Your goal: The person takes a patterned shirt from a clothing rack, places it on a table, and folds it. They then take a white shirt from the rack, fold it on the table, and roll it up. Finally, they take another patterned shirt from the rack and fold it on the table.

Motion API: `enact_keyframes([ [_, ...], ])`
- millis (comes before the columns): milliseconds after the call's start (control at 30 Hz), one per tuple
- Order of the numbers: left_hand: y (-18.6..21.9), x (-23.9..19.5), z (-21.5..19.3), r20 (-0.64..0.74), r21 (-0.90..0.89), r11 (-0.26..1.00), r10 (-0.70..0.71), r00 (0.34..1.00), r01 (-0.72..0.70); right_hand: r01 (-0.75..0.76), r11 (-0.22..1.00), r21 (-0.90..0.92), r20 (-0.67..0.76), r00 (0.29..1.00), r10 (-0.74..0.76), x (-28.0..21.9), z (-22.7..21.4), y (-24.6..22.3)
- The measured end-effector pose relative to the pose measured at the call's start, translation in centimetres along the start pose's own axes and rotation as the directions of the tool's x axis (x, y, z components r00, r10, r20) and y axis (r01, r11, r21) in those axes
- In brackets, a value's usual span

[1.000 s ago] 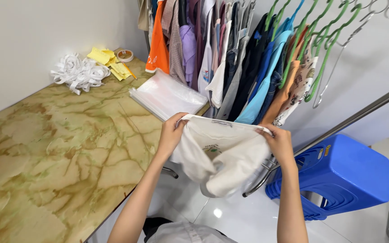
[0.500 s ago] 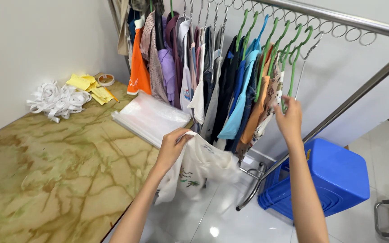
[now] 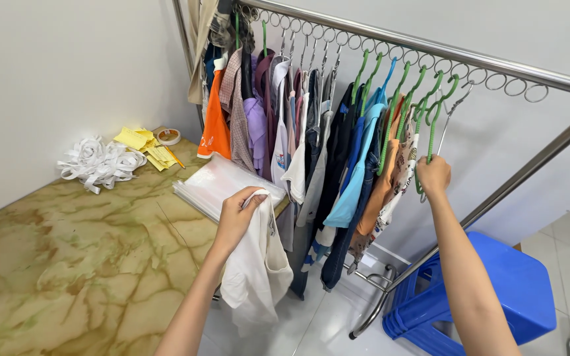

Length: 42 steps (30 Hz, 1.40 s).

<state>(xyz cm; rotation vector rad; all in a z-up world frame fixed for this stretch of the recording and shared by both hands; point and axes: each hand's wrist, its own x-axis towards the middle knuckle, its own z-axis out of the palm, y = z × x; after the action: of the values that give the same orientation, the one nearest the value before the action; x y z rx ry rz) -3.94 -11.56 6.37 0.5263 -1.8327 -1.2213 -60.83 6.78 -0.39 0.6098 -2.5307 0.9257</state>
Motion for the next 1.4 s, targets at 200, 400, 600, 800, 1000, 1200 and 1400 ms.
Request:
enact_keyframes([
  [200, -0.1, 0.6, 0.0, -0.007, -0.022, 1.0, -0.015, 1.0, 0.015, 0.126, 0.982, 0.139, -0.13, 0.986, -0.108, -4.2, -5.0, -4.8],
  [400, -0.8, 1.0, 1.2, 0.011, -0.048, 0.999, -0.021, 1.0, 0.021, 0.176, 0.937, 0.301, -0.175, 0.976, -0.127, -10.3, -8.8, -8.4],
  [600, -0.8, 1.0, 1.8, 0.029, -0.054, 0.998, -0.024, 0.999, 0.026, 0.226, 0.897, 0.379, -0.235, 0.961, -0.142, -16.4, -11.2, -9.3],
  [800, -1.6, 0.4, 2.3, 0.023, -0.053, 0.998, -0.026, 0.999, 0.027, 0.227, 0.863, 0.452, -0.227, 0.965, -0.134, -20.1, -11.6, -8.4],
  [1000, -1.7, -0.6, 1.7, 0.013, -0.031, 0.998, -0.057, 0.998, 0.058, 0.317, 0.832, 0.455, -0.373, 0.916, -0.146, -23.5, -9.5, -6.9],
  [1200, -2.0, -1.3, 1.0, 0.007, -0.026, 0.997, -0.076, 0.997, 0.076, 0.305, 0.692, 0.655, -0.309, 0.943, -0.123, -23.3, -8.9, -7.9],
  [1400, -3.1, -2.1, 0.9, 0.061, 0.031, 0.999, -0.047, 0.997, 0.045, 0.036, 0.46, 0.887, -0.018, 0.999, -0.043, -25.5, -13.1, -13.8],
])
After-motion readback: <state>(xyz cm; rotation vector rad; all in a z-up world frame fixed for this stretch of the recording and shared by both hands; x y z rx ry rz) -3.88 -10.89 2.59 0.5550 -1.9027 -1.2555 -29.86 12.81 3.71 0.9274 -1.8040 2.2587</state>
